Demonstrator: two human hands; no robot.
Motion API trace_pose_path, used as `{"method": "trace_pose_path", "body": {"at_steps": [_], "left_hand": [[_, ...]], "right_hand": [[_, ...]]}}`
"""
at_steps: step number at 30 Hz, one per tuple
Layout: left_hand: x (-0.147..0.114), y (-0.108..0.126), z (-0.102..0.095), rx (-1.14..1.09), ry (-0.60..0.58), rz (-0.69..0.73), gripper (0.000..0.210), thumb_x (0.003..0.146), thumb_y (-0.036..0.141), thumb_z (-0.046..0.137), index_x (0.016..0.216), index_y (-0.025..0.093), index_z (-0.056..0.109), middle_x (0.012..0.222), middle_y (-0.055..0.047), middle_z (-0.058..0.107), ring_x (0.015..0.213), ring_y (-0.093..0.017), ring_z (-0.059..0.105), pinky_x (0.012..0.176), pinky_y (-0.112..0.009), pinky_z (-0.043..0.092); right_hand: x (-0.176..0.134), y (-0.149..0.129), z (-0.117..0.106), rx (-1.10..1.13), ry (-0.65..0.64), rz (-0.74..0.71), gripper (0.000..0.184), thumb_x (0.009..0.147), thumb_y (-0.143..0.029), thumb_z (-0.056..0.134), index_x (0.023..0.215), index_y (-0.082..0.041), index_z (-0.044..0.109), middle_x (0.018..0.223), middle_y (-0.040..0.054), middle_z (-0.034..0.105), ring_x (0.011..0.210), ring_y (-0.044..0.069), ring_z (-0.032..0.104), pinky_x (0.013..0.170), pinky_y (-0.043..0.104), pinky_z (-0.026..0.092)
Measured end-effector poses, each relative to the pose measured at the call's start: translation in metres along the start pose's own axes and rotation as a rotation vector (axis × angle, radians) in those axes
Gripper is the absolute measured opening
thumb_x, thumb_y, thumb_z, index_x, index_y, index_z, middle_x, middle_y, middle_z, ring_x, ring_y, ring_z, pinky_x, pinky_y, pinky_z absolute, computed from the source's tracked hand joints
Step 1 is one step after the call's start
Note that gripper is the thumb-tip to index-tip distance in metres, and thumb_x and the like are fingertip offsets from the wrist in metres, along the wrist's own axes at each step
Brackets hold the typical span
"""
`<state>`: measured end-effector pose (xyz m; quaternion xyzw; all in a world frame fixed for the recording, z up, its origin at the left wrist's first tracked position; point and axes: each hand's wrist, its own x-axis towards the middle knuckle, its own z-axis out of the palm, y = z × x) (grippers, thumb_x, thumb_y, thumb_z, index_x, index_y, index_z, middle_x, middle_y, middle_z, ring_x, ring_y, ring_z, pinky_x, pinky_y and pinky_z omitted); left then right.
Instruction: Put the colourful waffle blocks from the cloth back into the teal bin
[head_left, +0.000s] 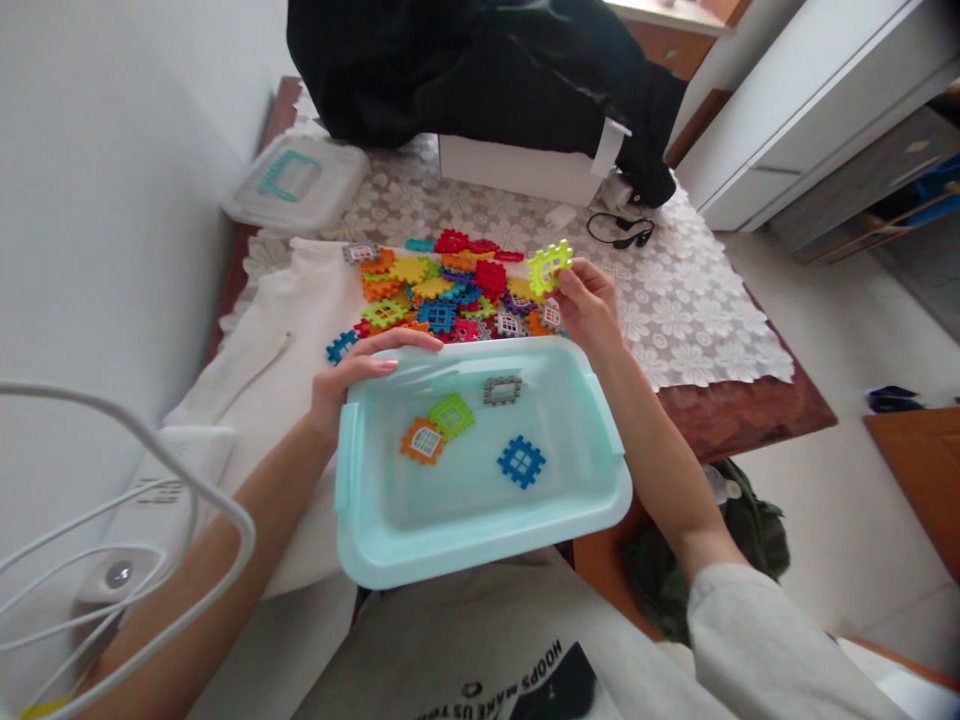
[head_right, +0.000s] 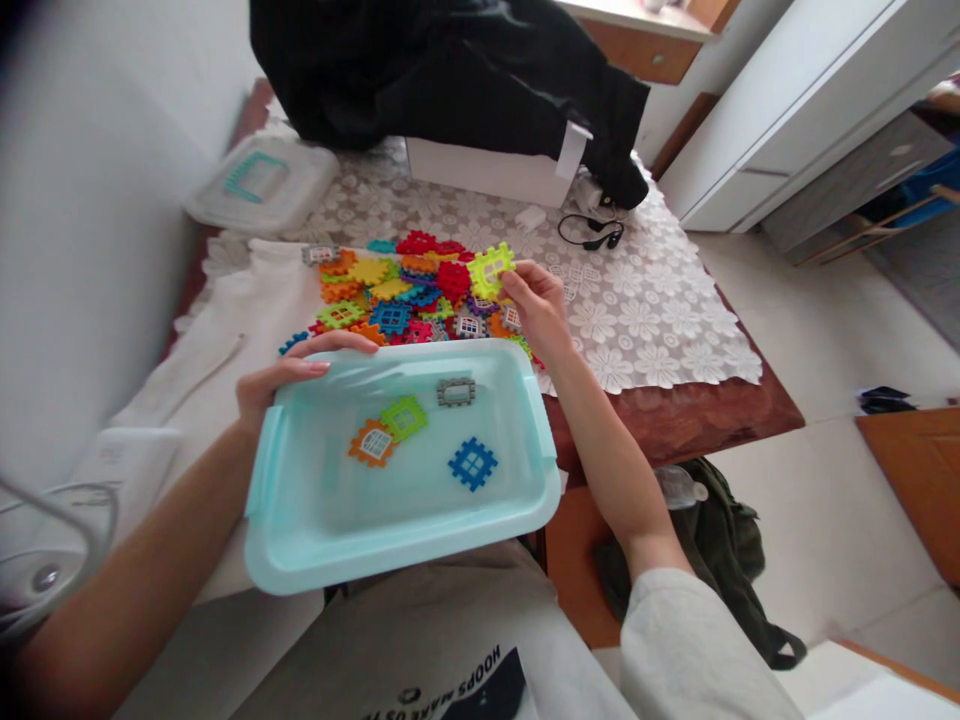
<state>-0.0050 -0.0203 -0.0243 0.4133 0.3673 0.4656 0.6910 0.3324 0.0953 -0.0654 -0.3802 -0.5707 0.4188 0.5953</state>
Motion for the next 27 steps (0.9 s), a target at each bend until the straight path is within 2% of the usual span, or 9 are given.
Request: {"method": "trace_pose_path", "body": {"at_steps": [4,8,11,14,16,18,21,24,27], "left_hand": [[0.001,-0.001,-0.003,0.083,-0.032,0.056,0.006,0.080,0.030,0.080,0.082,0.024,0.083,0.113,-0.007,0.084,0.111,-0.031,0.078,0.089,-0.035,0.066],[0.002,0.001,-0.003,0.134,-0.048,0.013,0.027,0.083,0.033,0.073,0.103,0.022,0.088,0.116,-0.009,0.084,0.104,-0.032,0.078,0.089,-0.036,0.066],[0.002,0.001,-0.001,0.089,-0.009,-0.034,0.032,0.082,0.031,0.071,0.106,0.020,0.088,0.120,-0.009,0.085,0.097,-0.028,0.078,0.080,-0.031,0.066],[0.001,-0.001,-0.001,0.038,0.007,-0.045,0.025,0.080,0.029,0.071,0.097,0.020,0.088,0.121,-0.008,0.085,0.099,-0.029,0.078,0.081,-0.032,0.066],[0.000,-0.003,-0.002,0.014,0.018,-0.022,0.016,0.081,0.029,0.072,0.087,0.021,0.085,0.119,-0.008,0.085,0.103,-0.030,0.079,0.084,-0.034,0.067],[0.000,-0.004,-0.003,0.013,0.019,-0.001,0.013,0.082,0.029,0.073,0.083,0.022,0.083,0.119,-0.008,0.085,0.105,-0.031,0.079,0.086,-0.035,0.068],[0.000,-0.004,-0.003,0.029,-0.001,-0.003,0.017,0.084,0.030,0.073,0.090,0.022,0.087,0.121,-0.009,0.085,0.103,-0.030,0.079,0.084,-0.035,0.068],[0.001,-0.002,-0.002,0.051,-0.018,-0.002,0.019,0.082,0.030,0.075,0.093,0.023,0.088,0.118,-0.009,0.086,0.101,-0.030,0.078,0.083,-0.034,0.067],[0.002,0.002,0.001,0.072,-0.016,-0.018,0.024,0.083,0.031,0.074,0.099,0.022,0.090,0.117,-0.011,0.086,0.095,-0.028,0.077,0.077,-0.032,0.065]], "right_hand": [[-0.012,-0.027,0.001,0.204,-0.244,0.074,0.045,0.079,-0.074,0.097,0.082,-0.031,0.083,0.088,-0.0002,0.073,0.082,0.018,0.069,0.078,0.033,0.062],[-0.019,-0.042,0.004,0.162,-0.561,0.087,0.055,0.083,-0.085,0.087,0.086,-0.030,0.090,0.110,0.0076,0.080,0.112,0.028,0.076,0.102,0.046,0.064],[-0.016,-0.034,0.007,0.022,-0.423,0.054,0.071,0.097,-0.095,0.061,0.100,-0.031,0.092,0.120,0.0094,0.082,0.121,0.030,0.076,0.112,0.049,0.062],[-0.013,-0.019,0.006,-0.389,-0.240,-0.017,0.060,0.105,-0.082,0.062,0.127,-0.032,0.088,0.137,0.0101,0.080,0.139,0.033,0.070,0.126,0.055,0.054],[-0.012,-0.009,0.002,-0.692,-0.256,-0.033,0.056,0.104,-0.066,0.074,0.147,-0.031,0.079,0.156,0.0130,0.073,0.156,0.037,0.059,0.138,0.062,0.040],[-0.012,-0.001,-0.001,-0.863,-0.342,-0.024,0.059,0.104,-0.049,0.079,0.157,-0.027,0.072,0.166,0.0159,0.067,0.162,0.038,0.054,0.140,0.065,0.035],[-0.012,0.005,-0.003,-0.921,-0.395,-0.026,0.047,0.102,-0.032,0.077,0.148,-0.024,0.077,0.156,0.0154,0.075,0.151,0.037,0.066,0.135,0.061,0.043],[-0.010,0.006,-0.001,-0.927,-0.302,-0.055,0.028,0.099,-0.027,0.078,0.126,-0.024,0.085,0.134,0.0118,0.085,0.132,0.036,0.075,0.127,0.059,0.050],[-0.007,0.007,-0.001,-0.910,-0.213,-0.074,0.019,0.100,-0.026,0.076,0.116,-0.025,0.085,0.122,0.0100,0.087,0.122,0.035,0.078,0.120,0.057,0.054]]}}
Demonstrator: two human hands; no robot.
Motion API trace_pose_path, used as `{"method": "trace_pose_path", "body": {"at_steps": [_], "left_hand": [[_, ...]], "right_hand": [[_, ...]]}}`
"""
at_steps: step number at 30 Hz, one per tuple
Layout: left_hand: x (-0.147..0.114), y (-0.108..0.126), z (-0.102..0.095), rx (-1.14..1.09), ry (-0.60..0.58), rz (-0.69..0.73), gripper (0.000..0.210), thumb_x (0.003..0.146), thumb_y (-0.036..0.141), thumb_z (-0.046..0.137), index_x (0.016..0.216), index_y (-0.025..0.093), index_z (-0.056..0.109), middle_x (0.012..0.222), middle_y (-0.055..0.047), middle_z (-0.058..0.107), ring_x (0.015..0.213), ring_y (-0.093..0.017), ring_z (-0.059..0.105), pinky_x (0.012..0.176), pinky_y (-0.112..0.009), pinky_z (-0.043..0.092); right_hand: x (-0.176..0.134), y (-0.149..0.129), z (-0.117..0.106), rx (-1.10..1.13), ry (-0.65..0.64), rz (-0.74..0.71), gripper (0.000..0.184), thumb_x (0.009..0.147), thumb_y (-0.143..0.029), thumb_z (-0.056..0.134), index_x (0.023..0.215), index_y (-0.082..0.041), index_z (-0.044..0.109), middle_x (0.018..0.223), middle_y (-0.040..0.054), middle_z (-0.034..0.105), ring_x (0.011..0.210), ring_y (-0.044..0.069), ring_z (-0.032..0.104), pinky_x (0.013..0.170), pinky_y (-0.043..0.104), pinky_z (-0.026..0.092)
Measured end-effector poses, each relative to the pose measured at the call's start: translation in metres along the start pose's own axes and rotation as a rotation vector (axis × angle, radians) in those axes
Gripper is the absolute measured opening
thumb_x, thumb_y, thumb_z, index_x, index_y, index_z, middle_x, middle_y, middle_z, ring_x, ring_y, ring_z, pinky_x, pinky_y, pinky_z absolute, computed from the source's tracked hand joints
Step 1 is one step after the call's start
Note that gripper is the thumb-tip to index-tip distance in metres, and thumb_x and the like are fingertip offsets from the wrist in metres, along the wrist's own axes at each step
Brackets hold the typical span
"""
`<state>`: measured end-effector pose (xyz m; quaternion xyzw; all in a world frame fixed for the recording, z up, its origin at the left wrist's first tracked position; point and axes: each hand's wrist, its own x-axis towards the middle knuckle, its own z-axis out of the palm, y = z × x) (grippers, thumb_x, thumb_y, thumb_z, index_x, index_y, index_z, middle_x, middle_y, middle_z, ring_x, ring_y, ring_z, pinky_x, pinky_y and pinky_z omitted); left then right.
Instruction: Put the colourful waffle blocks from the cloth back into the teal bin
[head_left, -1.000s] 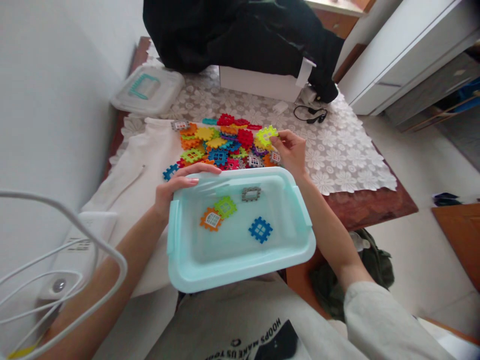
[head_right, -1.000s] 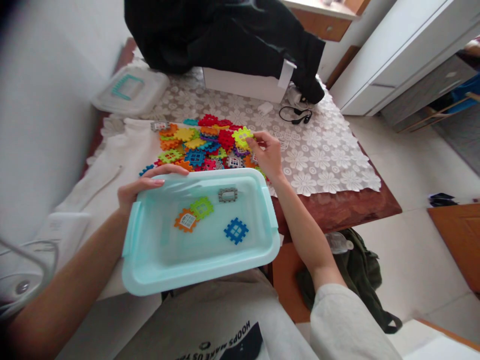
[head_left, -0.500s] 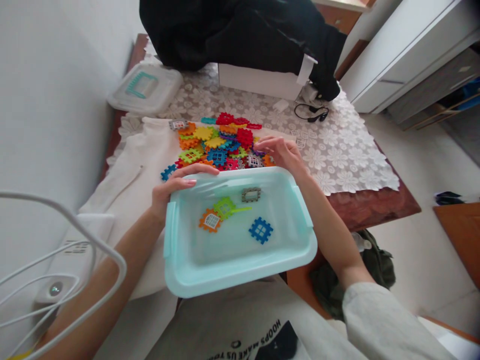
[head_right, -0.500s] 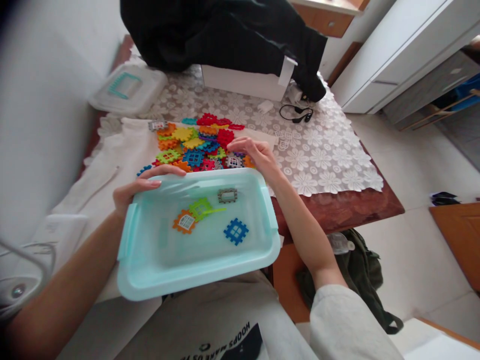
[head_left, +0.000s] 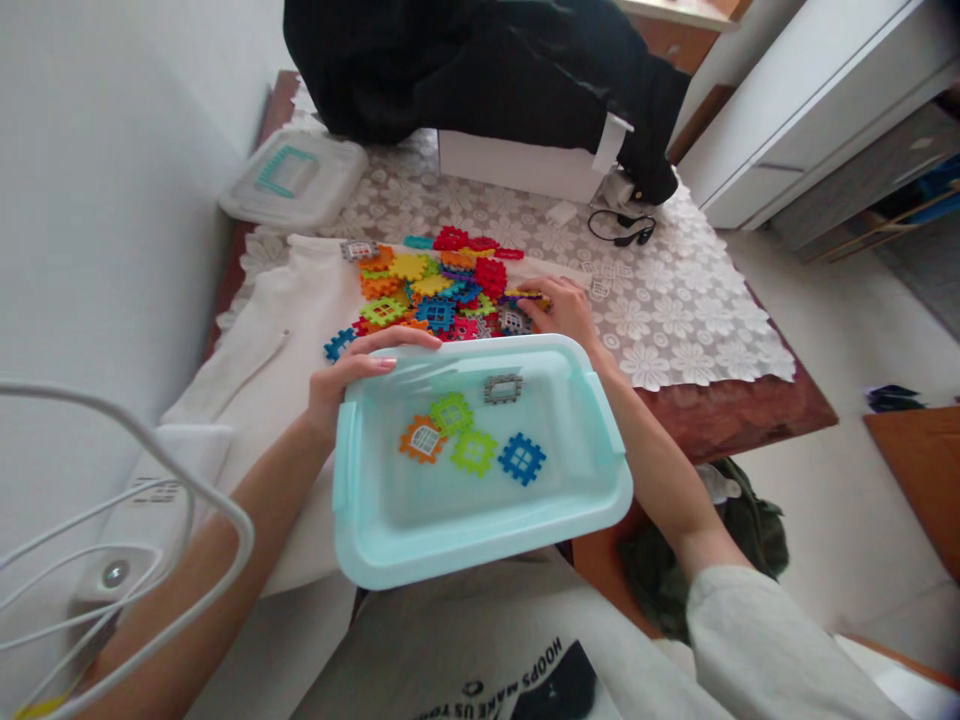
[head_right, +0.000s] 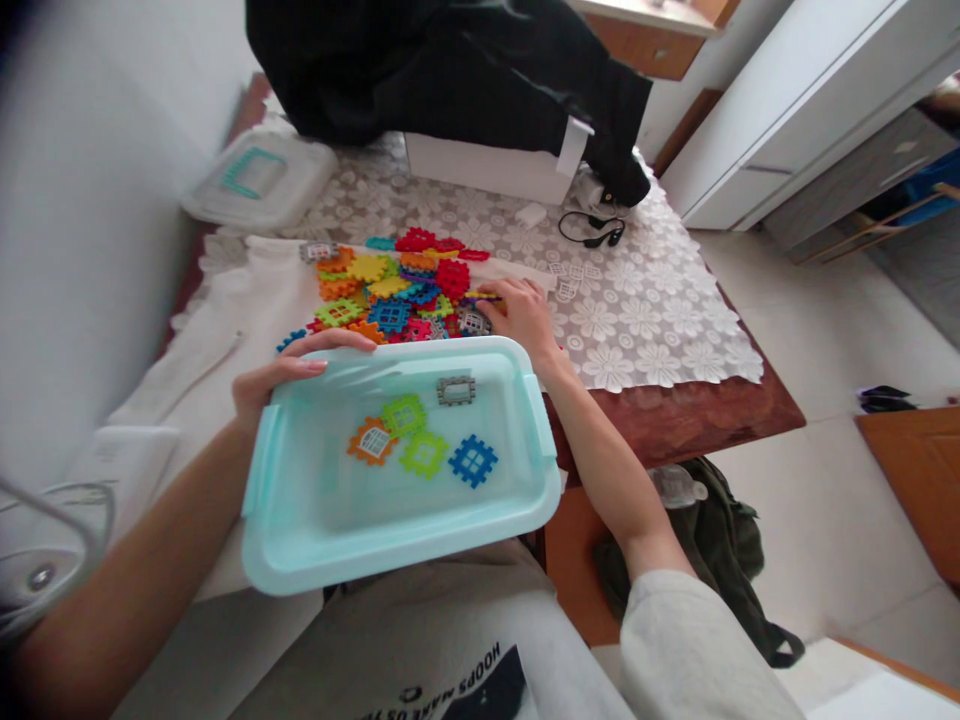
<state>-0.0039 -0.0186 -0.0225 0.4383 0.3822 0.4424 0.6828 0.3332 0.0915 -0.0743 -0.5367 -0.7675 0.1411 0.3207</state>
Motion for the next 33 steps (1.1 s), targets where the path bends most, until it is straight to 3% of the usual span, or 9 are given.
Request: {"method": "trace_pose_path", "body": {"at_steps": [6,11,18,22,24,29,33], "left_hand": [[0.000,0.001,0.001,-0.036,-0.025,-0.017,0.028,0.082,0.031,0.073,0.101,0.019,0.090,0.116,-0.010,0.085,0.089,-0.026,0.077,0.075,-0.029,0.064],[0.001,-0.003,-0.002,-0.005,-0.008,0.006,0.031,0.082,0.032,0.071,0.101,0.017,0.090,0.118,-0.011,0.085,0.092,-0.027,0.077,0.077,-0.030,0.065],[0.000,0.005,0.005,0.032,-0.018,-0.005,0.031,0.080,0.035,0.072,0.101,0.018,0.088,0.109,-0.011,0.085,0.096,-0.030,0.079,0.072,-0.029,0.061],[0.000,0.005,0.006,0.011,-0.013,0.001,0.029,0.079,0.035,0.072,0.096,0.017,0.088,0.109,-0.012,0.085,0.097,-0.031,0.079,0.072,-0.031,0.063],[0.000,0.004,0.005,0.013,-0.024,0.002,0.027,0.080,0.035,0.072,0.094,0.018,0.088,0.111,-0.012,0.085,0.102,-0.033,0.080,0.080,-0.035,0.066],[-0.001,0.004,0.005,0.063,-0.041,0.032,0.027,0.081,0.039,0.074,0.095,0.022,0.089,0.112,-0.010,0.085,0.113,-0.038,0.079,0.093,-0.044,0.069],[-0.001,0.003,0.004,0.074,-0.038,0.019,0.029,0.081,0.041,0.076,0.100,0.023,0.089,0.112,-0.011,0.085,0.112,-0.039,0.078,0.092,-0.045,0.068]], "right_hand": [[0.003,0.007,0.001,0.137,0.152,0.015,0.015,0.102,-0.034,0.072,0.108,-0.024,0.081,0.114,0.0089,0.085,0.113,0.031,0.079,0.111,0.050,0.058],[0.003,0.003,0.002,0.286,0.300,0.022,0.029,0.104,-0.054,0.069,0.108,-0.026,0.074,0.106,0.0065,0.080,0.106,0.028,0.077,0.106,0.046,0.059],[0.007,0.006,0.009,0.500,0.279,0.064,0.052,0.093,-0.078,0.074,0.098,-0.028,0.060,0.094,0.0009,0.065,0.086,0.020,0.065,0.083,0.036,0.059],[0.009,0.012,0.009,0.497,0.290,0.043,0.058,0.095,-0.086,0.068,0.102,-0.029,0.060,0.092,0.0008,0.061,0.081,0.019,0.062,0.075,0.035,0.057],[0.010,0.012,0.004,0.565,0.310,0.035,0.058,0.098,-0.087,0.063,0.108,-0.030,0.062,0.094,0.0012,0.063,0.082,0.020,0.065,0.076,0.035,0.058],[0.001,-0.002,-0.015,0.706,0.187,0.022,0.069,0.096,-0.097,0.054,0.129,-0.037,0.066,0.100,0.0042,0.072,0.092,0.025,0.073,0.088,0.045,0.064],[-0.010,-0.017,-0.024,0.742,-0.054,-0.053,0.076,0.085,-0.103,0.064,0.113,-0.033,0.076,0.106,0.0091,0.078,0.113,0.033,0.077,0.098,0.055,0.066]]}}
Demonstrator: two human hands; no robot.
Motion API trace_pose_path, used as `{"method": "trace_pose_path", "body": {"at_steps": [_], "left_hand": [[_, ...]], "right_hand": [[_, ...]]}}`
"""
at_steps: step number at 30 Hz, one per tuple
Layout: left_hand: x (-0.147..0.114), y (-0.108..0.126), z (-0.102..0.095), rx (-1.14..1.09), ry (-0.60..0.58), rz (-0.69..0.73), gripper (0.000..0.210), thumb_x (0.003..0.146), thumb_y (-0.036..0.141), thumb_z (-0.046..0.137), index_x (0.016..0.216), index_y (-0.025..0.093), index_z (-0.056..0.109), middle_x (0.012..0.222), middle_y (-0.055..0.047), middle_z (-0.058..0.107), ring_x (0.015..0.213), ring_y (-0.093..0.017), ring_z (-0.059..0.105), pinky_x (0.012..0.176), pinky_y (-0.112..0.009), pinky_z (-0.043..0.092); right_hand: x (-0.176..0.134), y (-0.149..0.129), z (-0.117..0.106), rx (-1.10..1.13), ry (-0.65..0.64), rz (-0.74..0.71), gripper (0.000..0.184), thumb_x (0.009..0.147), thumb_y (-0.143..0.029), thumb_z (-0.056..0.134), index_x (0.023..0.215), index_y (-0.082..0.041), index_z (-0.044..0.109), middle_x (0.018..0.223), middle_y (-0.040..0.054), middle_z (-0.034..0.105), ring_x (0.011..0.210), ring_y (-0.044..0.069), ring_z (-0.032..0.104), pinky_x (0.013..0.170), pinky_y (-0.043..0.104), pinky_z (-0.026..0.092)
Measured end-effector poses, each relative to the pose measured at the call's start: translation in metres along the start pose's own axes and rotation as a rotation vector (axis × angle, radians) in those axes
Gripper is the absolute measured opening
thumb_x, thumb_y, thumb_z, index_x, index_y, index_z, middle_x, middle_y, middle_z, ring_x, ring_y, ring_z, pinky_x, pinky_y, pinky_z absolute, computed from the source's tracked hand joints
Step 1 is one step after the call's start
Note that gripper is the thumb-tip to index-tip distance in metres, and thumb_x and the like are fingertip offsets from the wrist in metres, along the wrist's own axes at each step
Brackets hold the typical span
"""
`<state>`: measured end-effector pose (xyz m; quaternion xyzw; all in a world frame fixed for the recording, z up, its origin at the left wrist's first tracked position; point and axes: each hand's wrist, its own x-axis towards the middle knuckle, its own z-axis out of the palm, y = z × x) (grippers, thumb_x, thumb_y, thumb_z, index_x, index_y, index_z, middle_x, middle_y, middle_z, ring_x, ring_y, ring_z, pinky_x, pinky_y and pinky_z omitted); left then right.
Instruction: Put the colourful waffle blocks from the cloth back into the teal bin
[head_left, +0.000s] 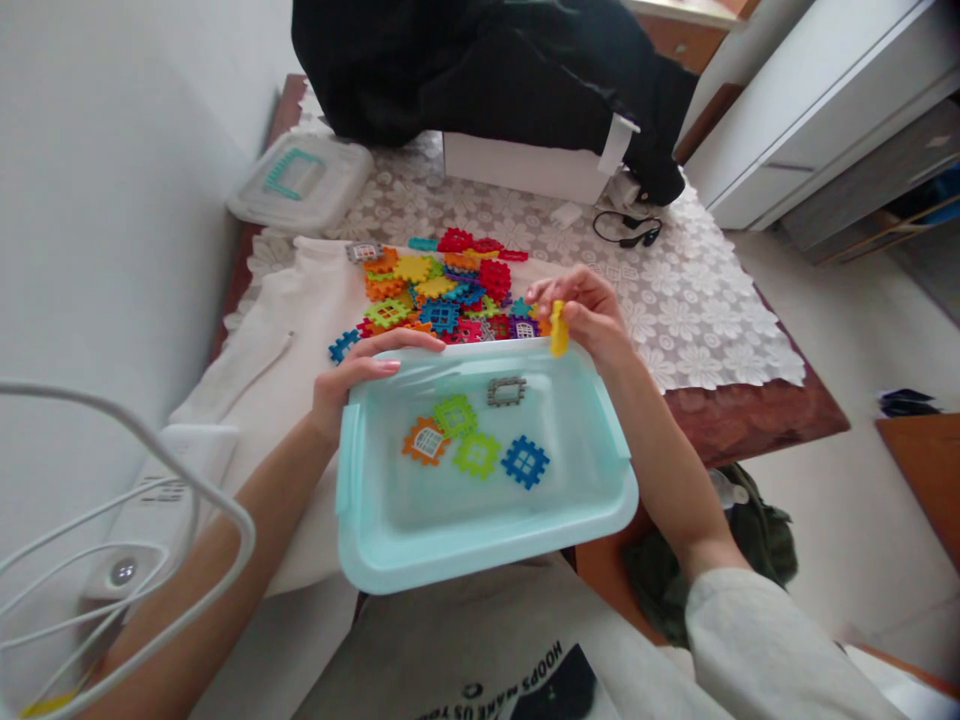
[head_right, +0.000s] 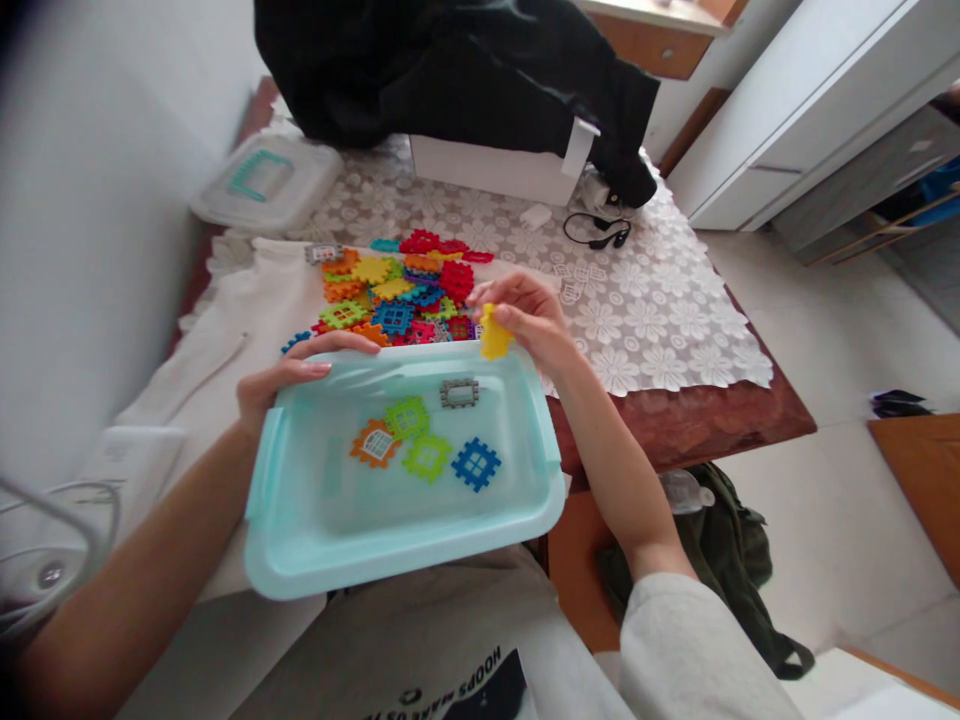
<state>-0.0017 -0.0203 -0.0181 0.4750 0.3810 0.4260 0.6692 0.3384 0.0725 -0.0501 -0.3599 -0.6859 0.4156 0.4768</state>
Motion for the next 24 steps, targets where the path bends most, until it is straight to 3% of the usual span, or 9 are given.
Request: {"method": "trace_pose_path", "body": {"at_steps": [3,6,9,11,14,16,21,24], "left_hand": [[0.001,-0.004,-0.006,0.018,0.010,0.019,0.028,0.080,0.039,0.078,0.101,0.025,0.089,0.111,-0.011,0.084,0.110,-0.037,0.078,0.092,-0.045,0.067],[0.002,-0.008,-0.011,0.029,0.025,0.070,0.021,0.077,0.036,0.078,0.094,0.026,0.087,0.109,-0.008,0.083,0.105,-0.034,0.077,0.089,-0.040,0.065],[0.001,-0.006,-0.008,-0.015,0.034,0.027,0.022,0.079,0.034,0.075,0.093,0.023,0.087,0.110,-0.008,0.084,0.099,-0.031,0.077,0.084,-0.036,0.065],[0.001,-0.003,-0.004,-0.061,0.044,-0.030,0.028,0.081,0.034,0.073,0.100,0.021,0.089,0.109,-0.009,0.085,0.092,-0.028,0.077,0.078,-0.033,0.064],[0.000,-0.001,-0.001,-0.078,0.050,-0.045,0.035,0.081,0.033,0.073,0.108,0.020,0.091,0.106,-0.009,0.085,0.085,-0.027,0.076,0.073,-0.032,0.063],[0.001,-0.003,-0.003,-0.060,0.052,-0.014,0.033,0.081,0.032,0.073,0.105,0.019,0.091,0.108,-0.010,0.086,0.089,-0.029,0.077,0.074,-0.032,0.063],[0.003,-0.007,-0.007,-0.056,0.034,0.002,0.032,0.081,0.032,0.073,0.105,0.020,0.091,0.114,-0.009,0.086,0.094,-0.028,0.077,0.077,-0.030,0.063],[0.004,-0.005,-0.006,-0.039,0.018,0.004,0.031,0.082,0.034,0.073,0.102,0.019,0.091,0.113,-0.009,0.086,0.092,-0.027,0.077,0.076,-0.029,0.062]], "right_hand": [[-0.001,-0.003,0.005,0.024,-0.121,0.005,0.081,0.089,-0.105,0.056,0.104,-0.030,0.081,0.119,0.0123,0.081,0.121,0.034,0.078,0.101,0.055,0.068],[0.003,0.002,0.008,-0.049,-0.075,0.014,0.076,0.101,-0.096,0.049,0.117,-0.030,0.084,0.122,0.0119,0.082,0.119,0.032,0.079,0.106,0.053,0.067],[0.008,0.014,0.009,-0.384,-0.041,0.001,0.066,0.100,-0.079,0.071,0.145,-0.030,0.077,0.145,0.0129,0.080,0.139,0.036,0.072,0.123,0.060,0.056],[0.010,0.025,0.009,-0.597,-0.112,0.016,0.065,0.097,-0.063,0.082,0.152,-0.028,0.075,0.157,0.0139,0.074,0.151,0.040,0.064,0.131,0.063,0.048],[0.011,0.039,0.009,-0.680,-0.236,0.034,0.037,0.100,-0.041,0.078,0.133,-0.026,0.085,0.144,0.0130,0.082,0.139,0.036,0.073,0.128,0.056,0.050],[0.012,0.043,0.010,-0.657,-0.237,0.013,0.023,0.100,-0.034,0.074,0.117,-0.025,0.088,0.127,0.0107,0.086,0.125,0.032,0.079,0.122,0.050,0.054],[0.015,0.037,0.010,-0.597,-0.106,0.011,0.011,0.095,-0.027,0.073,0.097,-0.023,0.083,0.109,0.0082,0.086,0.108,0.029,0.078,0.108,0.045,0.059],[0.013,0.030,0.007,-0.634,-0.048,0.032,0.016,0.098,-0.029,0.072,0.108,-0.023,0.084,0.118,0.0093,0.085,0.113,0.030,0.077,0.110,0.048,0.058]]}}
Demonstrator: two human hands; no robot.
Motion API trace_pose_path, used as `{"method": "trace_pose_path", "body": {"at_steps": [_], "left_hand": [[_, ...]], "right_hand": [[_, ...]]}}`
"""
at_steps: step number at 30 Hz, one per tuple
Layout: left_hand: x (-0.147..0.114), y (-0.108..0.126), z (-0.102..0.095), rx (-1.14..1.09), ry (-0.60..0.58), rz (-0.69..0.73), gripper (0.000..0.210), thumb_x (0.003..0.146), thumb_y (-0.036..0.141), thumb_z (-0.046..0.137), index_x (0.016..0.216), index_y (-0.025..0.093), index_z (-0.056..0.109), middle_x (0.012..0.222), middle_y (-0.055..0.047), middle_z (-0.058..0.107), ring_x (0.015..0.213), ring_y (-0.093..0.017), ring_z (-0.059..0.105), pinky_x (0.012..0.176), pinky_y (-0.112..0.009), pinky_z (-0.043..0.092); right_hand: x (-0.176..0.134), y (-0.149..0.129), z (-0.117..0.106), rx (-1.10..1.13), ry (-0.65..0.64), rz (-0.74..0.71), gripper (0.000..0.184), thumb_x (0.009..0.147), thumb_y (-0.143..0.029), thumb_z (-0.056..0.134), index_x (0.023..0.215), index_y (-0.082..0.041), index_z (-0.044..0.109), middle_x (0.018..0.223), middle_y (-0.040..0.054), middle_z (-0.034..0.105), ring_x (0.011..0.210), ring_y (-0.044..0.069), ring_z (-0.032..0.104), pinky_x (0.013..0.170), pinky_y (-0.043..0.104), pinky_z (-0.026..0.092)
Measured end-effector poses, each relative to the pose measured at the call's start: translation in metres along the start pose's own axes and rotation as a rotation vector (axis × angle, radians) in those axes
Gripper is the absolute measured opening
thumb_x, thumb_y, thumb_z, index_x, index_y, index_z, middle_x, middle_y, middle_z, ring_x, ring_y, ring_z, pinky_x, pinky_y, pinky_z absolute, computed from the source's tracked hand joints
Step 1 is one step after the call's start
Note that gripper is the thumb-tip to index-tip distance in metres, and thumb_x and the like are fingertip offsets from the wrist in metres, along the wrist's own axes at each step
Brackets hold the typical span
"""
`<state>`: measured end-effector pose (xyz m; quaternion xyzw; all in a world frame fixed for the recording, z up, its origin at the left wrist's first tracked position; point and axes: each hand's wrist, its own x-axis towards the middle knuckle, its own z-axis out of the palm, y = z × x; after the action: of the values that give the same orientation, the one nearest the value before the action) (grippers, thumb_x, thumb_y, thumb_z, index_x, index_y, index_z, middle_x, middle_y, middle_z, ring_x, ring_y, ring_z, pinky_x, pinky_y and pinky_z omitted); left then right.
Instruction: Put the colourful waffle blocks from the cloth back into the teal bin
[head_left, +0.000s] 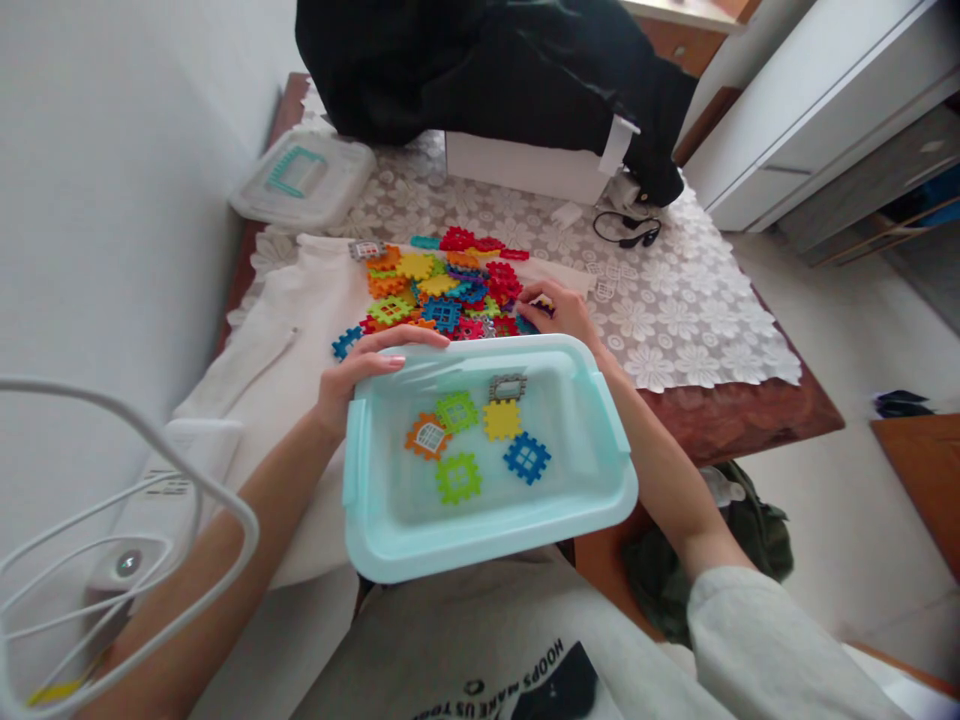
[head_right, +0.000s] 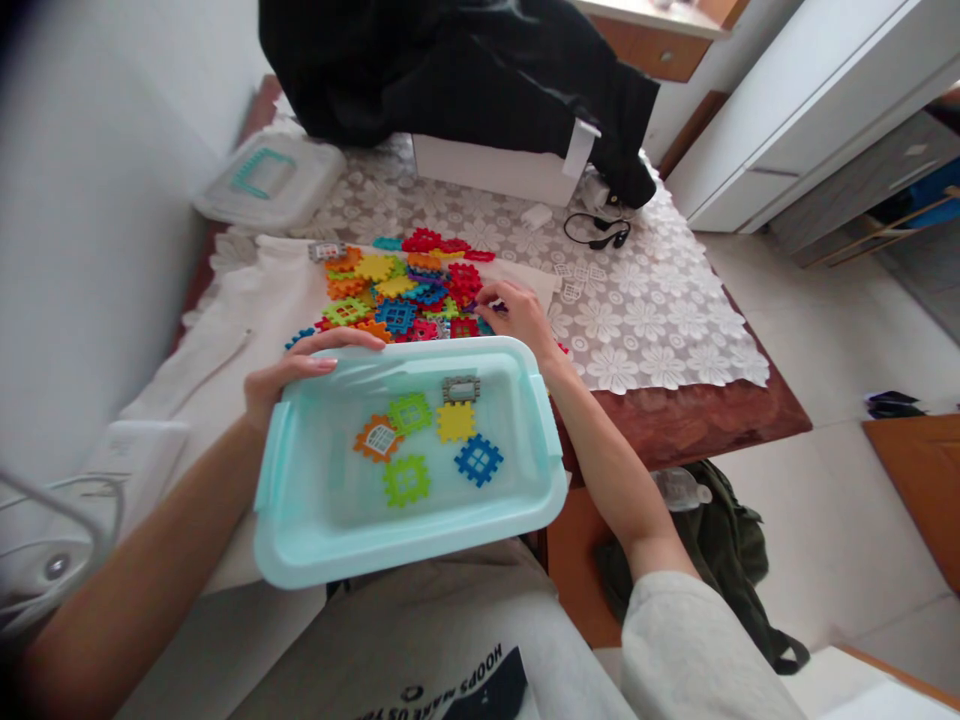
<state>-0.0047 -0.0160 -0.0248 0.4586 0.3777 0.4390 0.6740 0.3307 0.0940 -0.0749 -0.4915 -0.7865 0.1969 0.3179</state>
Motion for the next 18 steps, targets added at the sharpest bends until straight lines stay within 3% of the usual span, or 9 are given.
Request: {"method": "trace_pose_path", "body": {"at_steps": [4,7,11,14,18], "left_hand": [[-0.001,0.001,0.001,0.038,-0.021,0.002,0.032,0.084,0.035,0.072,0.105,0.018,0.090,0.116,-0.011,0.086,0.100,-0.031,0.078,0.079,-0.031,0.062],[-0.003,-0.001,0.001,-0.002,0.026,-0.001,0.033,0.084,0.032,0.073,0.107,0.017,0.090,0.116,-0.010,0.086,0.098,-0.029,0.078,0.079,-0.030,0.063],[-0.004,-0.002,0.002,-0.043,0.054,0.005,0.030,0.081,0.029,0.074,0.103,0.017,0.091,0.119,-0.009,0.086,0.099,-0.027,0.077,0.078,-0.029,0.063],[-0.003,-0.001,0.002,-0.020,0.051,0.014,0.031,0.082,0.030,0.073,0.103,0.017,0.092,0.119,-0.010,0.086,0.100,-0.027,0.077,0.080,-0.028,0.063],[-0.002,0.000,0.003,-0.007,0.035,0.017,0.031,0.082,0.030,0.072,0.103,0.018,0.091,0.117,-0.009,0.086,0.097,-0.027,0.077,0.079,-0.029,0.062]], "right_hand": [[-0.006,0.005,-0.008,-0.207,-0.061,0.010,0.032,0.097,-0.038,0.081,0.126,-0.025,0.084,0.138,0.0139,0.079,0.133,0.039,0.070,0.121,0.059,0.049],[-0.008,0.011,-0.011,-0.265,-0.109,0.048,0.026,0.097,-0.037,0.082,0.120,-0.025,0.085,0.129,0.0133,0.080,0.128,0.039,0.070,0.116,0.057,0.051],[-0.005,0.012,-0.010,-0.232,-0.063,0.017,0.011,0.099,-0.028,0.075,0.106,-0.024,0.083,0.118,0.0120,0.083,0.121,0.036,0.072,0.113,0.053,0.052],[-0.003,0.008,-0.008,-0.175,-0.041,-0.011,0.014,0.102,-0.023,0.067,0.100,-0.024,0.081,0.110,0.0100,0.084,0.116,0.033,0.075,0.113,0.051,0.053],[-0.005,0.006,-0.012,-0.203,-0.022,0.016,0.017,0.100,-0.034,0.076,0.114,-0.025,0.081,0.128,0.0120,0.080,0.126,0.034,0.073,0.115,0.052,0.055]]}}
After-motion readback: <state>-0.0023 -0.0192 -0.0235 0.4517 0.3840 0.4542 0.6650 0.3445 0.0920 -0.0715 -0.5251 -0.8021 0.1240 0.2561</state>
